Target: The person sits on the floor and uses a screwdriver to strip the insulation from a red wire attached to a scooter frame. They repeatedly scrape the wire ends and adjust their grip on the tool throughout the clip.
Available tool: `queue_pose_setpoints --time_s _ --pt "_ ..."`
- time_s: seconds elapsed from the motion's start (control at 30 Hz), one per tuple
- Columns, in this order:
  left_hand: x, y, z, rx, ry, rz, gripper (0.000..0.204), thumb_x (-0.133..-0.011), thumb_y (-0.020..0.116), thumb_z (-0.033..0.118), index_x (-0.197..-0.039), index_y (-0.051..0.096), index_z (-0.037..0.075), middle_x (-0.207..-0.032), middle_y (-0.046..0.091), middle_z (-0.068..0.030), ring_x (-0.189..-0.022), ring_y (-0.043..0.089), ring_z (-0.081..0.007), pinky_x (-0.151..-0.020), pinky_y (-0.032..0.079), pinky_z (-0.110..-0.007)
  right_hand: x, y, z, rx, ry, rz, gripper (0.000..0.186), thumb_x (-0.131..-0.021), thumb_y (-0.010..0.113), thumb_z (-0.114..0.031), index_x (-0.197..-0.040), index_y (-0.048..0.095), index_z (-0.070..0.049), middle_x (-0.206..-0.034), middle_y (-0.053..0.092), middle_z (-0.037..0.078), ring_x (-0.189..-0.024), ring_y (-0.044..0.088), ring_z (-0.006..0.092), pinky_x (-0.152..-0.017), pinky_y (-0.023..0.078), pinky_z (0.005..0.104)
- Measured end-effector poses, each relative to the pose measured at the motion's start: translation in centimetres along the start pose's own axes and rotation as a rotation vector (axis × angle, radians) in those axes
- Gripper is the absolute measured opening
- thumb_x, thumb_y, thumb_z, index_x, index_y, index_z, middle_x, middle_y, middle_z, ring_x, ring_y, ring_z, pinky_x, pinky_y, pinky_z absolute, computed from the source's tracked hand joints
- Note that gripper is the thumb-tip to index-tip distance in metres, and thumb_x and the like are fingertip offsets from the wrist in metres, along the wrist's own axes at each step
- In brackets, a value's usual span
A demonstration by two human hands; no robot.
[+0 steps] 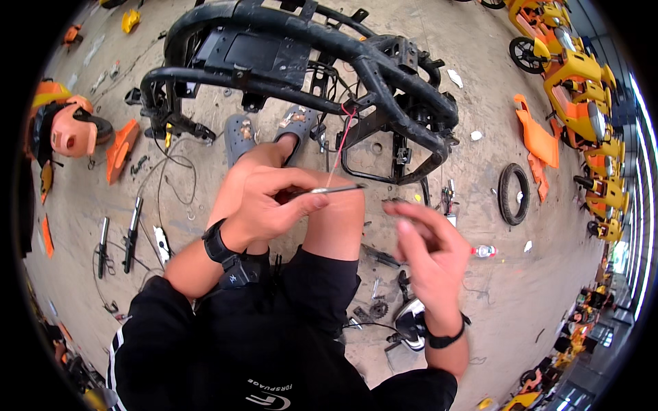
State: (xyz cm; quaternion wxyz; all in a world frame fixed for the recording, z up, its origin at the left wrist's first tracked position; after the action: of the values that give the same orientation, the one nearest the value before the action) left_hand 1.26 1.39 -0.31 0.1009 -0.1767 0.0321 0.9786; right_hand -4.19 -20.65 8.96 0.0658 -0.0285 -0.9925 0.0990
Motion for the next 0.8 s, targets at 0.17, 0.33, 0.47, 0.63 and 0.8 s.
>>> queue_pose_setpoints --time_s 0.17,0.33,0.47,0.63,0.8 --pt "0.2 -1.4 0.9 0.362 -0.262 0.029 0.020 -0.091 0.073 0.014 -0.092 0.069 -0.005 -0.069 0.062 0.0010 -0.056 0.051 -0.0022 -0.048 0.037 -0.017 -4.6 7.1 2.8 0.018 -0.316 0.108 0.035 -0.081 0.071 0.005 -0.116 0.064 0.002 -0.106 0.067 0.007 -0.066 0.059 0.0046 -0.057 0.046 0.0180" --pt "0.5 -2.7 0.3 0.571 -0.393 0.011 0.019 -0.096 0.066 0.015 -0.095 0.066 -0.005 -0.066 0.060 -0.0019 -0.054 0.048 -0.0047 -0.047 0.035 -0.020 -5.9 11.4 3.9 -0.118 -0.402 0.327 0.042 -0.077 0.075 0.007 -0.117 0.065 0.000 -0.103 0.065 0.007 -0.065 0.059 0.0034 -0.054 0.044 0.0167" --pt "0.2 -2.4 0.8 0.462 -0.340 0.020 0.039 -0.096 0.064 0.032 -0.082 0.058 -0.004 -0.057 0.048 -0.0015 -0.042 0.035 -0.0060 -0.039 0.026 -0.023 -6.3 12.0 4.4 -0.090 -0.455 0.368 0.045 -0.081 0.072 0.009 -0.123 0.059 0.004 -0.103 0.067 0.008 -0.072 0.060 0.0033 -0.060 0.045 0.0161" --pt "0.1 -2.2 0.9 0.435 -0.301 0.024 0.041 -0.098 0.062 0.034 -0.083 0.057 -0.004 -0.056 0.046 -0.0002 -0.041 0.034 -0.0047 -0.039 0.024 -0.022 -7.1 12.2 5.2 -0.124 -0.554 0.442 0.042 -0.077 0.073 0.011 -0.116 0.065 0.000 -0.094 0.068 0.005 -0.058 0.053 0.0023 -0.049 0.041 0.0172" --pt "-0.5 -2.0 1.0 0.415 -0.258 -0.020 0.041 -0.097 0.063 0.035 -0.083 0.057 -0.004 -0.057 0.047 -0.0003 -0.041 0.034 -0.0040 -0.039 0.024 -0.022 -7.1 11.9 4.9 0.007 -0.602 0.445 0.043 -0.078 0.071 0.012 -0.119 0.062 0.002 -0.095 0.069 0.007 -0.063 0.056 0.0024 -0.053 0.043 0.0164"
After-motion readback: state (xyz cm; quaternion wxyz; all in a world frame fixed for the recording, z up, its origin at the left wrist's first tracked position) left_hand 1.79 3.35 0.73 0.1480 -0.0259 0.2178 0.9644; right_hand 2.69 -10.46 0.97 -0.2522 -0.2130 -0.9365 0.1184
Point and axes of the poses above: each hand's wrist, its own x-axis away from the middle knuckle, its own y-axis out of the palm, z = x × y, the point moved 1 cm from there along -x, towards the middle knuckle
